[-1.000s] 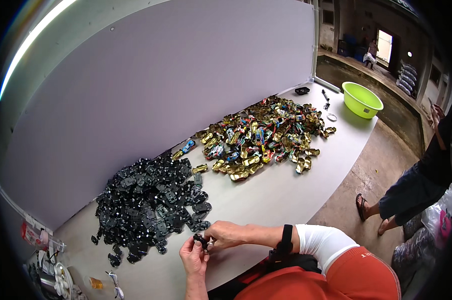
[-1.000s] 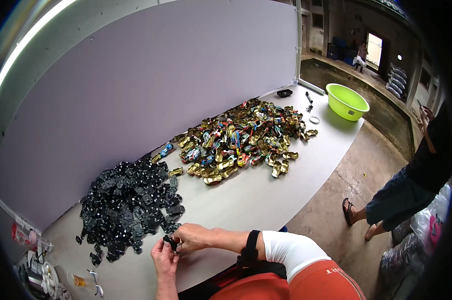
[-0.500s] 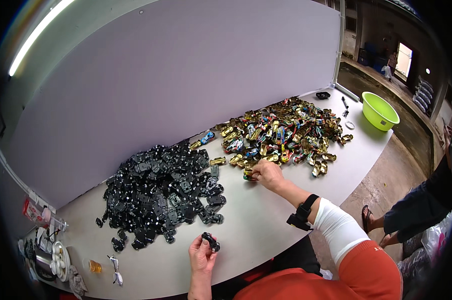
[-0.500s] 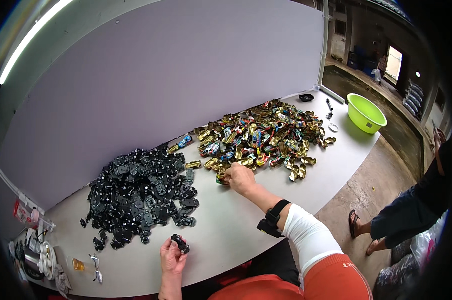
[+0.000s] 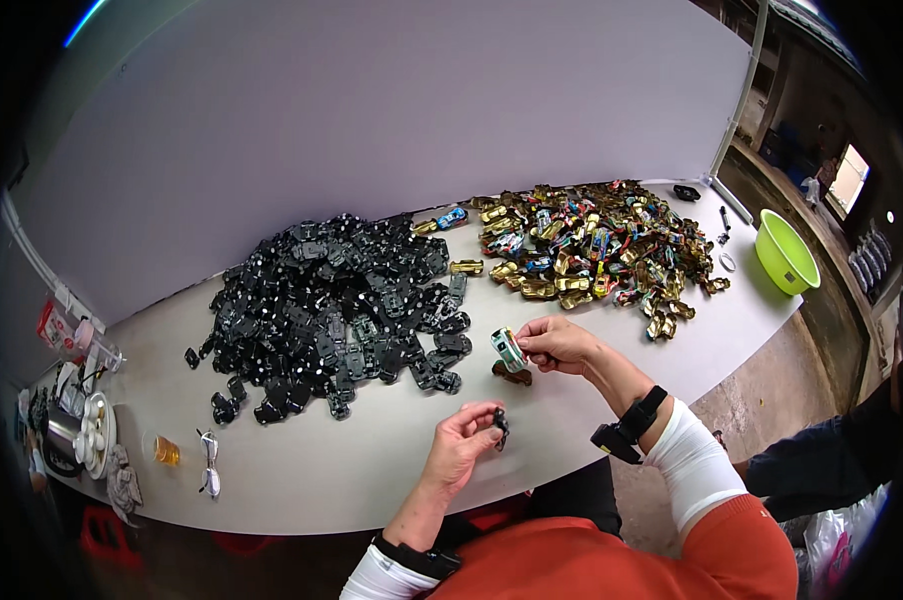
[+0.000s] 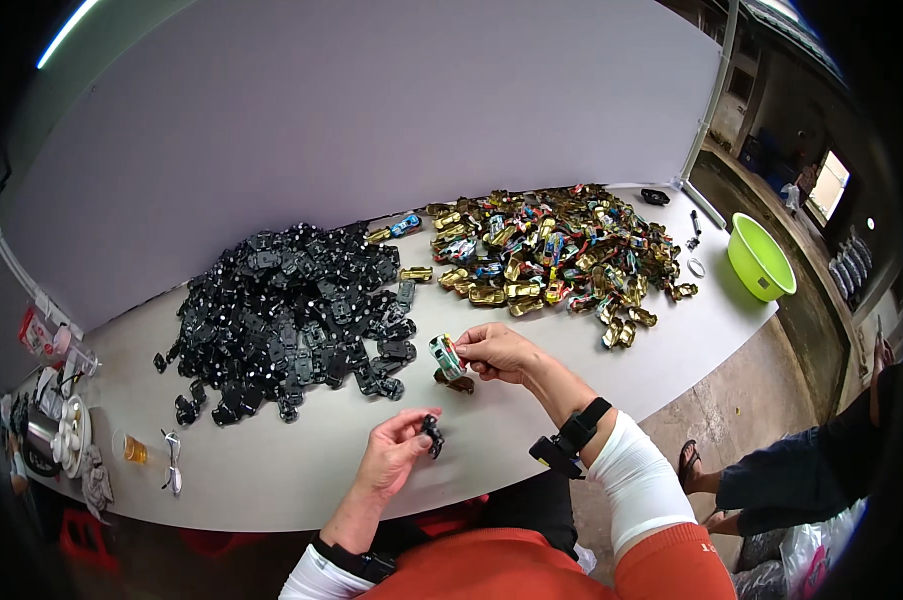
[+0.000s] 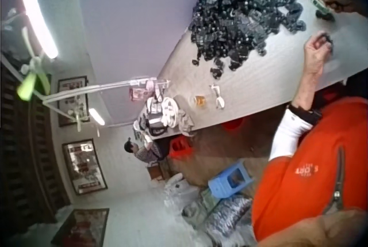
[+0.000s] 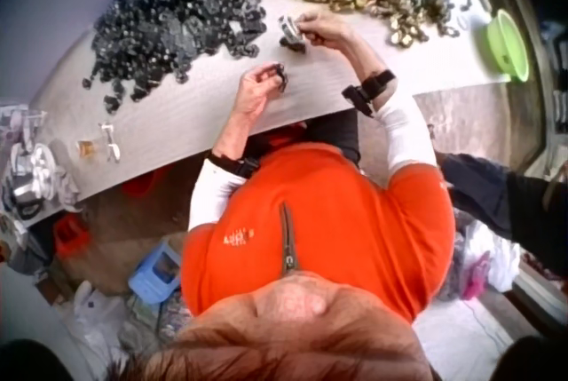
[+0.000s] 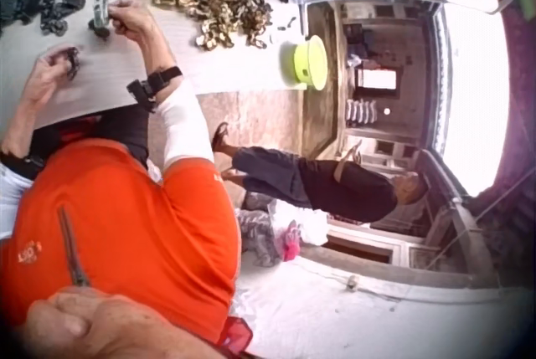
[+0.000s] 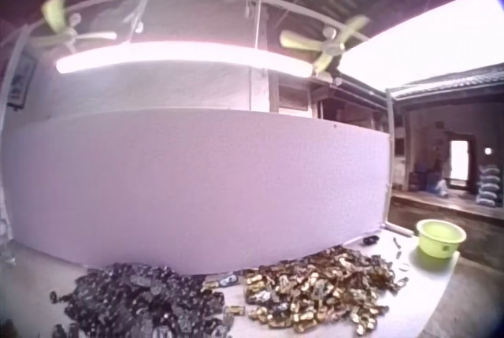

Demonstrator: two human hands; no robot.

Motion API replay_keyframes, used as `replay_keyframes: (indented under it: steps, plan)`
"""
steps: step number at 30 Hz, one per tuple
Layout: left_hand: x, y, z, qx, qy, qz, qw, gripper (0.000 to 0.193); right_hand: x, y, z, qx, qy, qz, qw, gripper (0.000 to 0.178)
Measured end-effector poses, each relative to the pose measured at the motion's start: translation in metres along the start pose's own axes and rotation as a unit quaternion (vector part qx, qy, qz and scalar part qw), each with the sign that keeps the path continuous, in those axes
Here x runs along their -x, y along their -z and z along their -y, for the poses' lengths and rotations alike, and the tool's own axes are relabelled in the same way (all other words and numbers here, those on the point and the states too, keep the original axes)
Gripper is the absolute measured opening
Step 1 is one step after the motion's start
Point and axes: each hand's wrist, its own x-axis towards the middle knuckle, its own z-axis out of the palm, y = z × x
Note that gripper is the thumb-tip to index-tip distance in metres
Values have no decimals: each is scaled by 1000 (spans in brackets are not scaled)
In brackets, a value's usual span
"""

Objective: The person assembles small keychains by hand at a workbench. They pick up a black plastic base and a small metal car charm, then press the two parts together to form a complete unit. The person repeats this process with multiple items, handling them one at a time.

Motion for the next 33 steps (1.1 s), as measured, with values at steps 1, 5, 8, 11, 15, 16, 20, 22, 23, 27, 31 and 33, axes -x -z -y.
replay_keyframes:
  steps: [1, 5, 8, 11, 15, 16, 20, 22, 23, 27, 31, 33]
  plan:
    - [-10, -4, 3, -48, -15, -13, 999, 34, 4, -8, 1, 76, 28, -23, 996, 9]
    - [-43, -18, -10, -105, 4, -3, 994, 38, 12, -22, -6, 265, 153, -55, 950, 12]
    - [-54, -9, -8, -58, 0, -7, 998, 32, 22, -31, 0, 298, 203, -42, 932, 10]
    - [-55, -6, -2, -6, -23, -11, 1000, 32, 23, -35, 6, 277, 183, -55, 942, 10]
    - [-55, -22, -10, -94, -64, 12, 993, 36, 17, -35, -6, 339, 300, -72, 889, 10]
    - [-56, -22, -9, -100, -70, 4, 992, 37, 17, -34, -6, 342, 272, -83, 896, 10]
    - [-58, -20, -9, -133, -89, -44, 986, 37, 13, -27, -5, 294, 244, -172, 908, 12]
    - [-55, -15, -9, -113, -97, -26, 989, 35, 12, -15, -1, 284, 202, -201, 916, 13]
    - [-52, -13, -11, -103, -101, -16, 989, 34, 13, -7, 2, 279, 181, -217, 918, 13]
    - [-41, -9, -23, -491, -198, 24, 848, 36, 4, 19, -4, 381, 182, -303, 854, 19]
    - [-38, -19, -26, -669, -232, 29, 706, 37, 13, 9, -6, 414, 274, -277, 823, 24]
    - [-36, -20, -24, -677, -224, 31, 701, 36, 36, -27, 14, 290, 112, -103, 945, 27]
